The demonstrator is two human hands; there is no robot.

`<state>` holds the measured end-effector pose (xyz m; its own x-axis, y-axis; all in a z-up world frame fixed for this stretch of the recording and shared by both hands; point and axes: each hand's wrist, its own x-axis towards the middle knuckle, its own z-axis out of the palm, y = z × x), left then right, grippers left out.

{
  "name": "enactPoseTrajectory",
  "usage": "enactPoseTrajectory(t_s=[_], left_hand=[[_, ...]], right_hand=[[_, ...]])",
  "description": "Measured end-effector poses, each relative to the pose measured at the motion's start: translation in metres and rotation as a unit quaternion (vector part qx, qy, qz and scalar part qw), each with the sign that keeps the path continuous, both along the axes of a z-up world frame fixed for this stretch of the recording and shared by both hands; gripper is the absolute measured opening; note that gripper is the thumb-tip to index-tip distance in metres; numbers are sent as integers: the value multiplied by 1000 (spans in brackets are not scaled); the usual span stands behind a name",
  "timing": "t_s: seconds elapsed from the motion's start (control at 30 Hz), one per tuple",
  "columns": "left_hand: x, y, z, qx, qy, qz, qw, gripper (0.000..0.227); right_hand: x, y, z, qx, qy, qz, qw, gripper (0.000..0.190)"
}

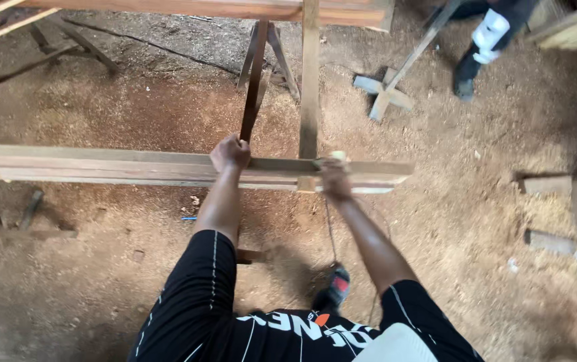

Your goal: The person sands the surface and edges of a large rectangular wooden frame by hand using a small piece of sandpaper.

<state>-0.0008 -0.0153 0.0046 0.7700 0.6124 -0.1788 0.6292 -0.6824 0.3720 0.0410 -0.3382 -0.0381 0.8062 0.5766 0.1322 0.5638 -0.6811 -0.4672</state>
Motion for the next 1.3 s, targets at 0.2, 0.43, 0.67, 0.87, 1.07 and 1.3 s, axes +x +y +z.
enactPoseTrajectory(t_s=[0.2, 0.43, 0.67, 0.87, 1.07, 1.3], left_hand=[[3, -6, -9, 28, 23, 26, 999, 24], [12, -6, 0, 32, 38, 54, 997, 29], [19, -9, 10, 39, 30, 73, 996, 22], [17, -11, 7, 66, 27, 76, 995, 25], [21, -8, 1, 70, 56, 74, 993, 24], [24, -4, -7, 6, 131, 80, 988, 36]], right_hand=[[34, 2, -21, 24, -150, 208, 966, 29], [68, -146, 2, -69, -122, 248, 959, 33], [71, -103, -12, -21, -158, 203, 966, 37], [89, -83, -17, -30, -82, 257, 962, 34], [100, -175, 7, -68, -174, 319, 929, 36], [103, -86, 10, -164, -39, 355, 919, 32]])
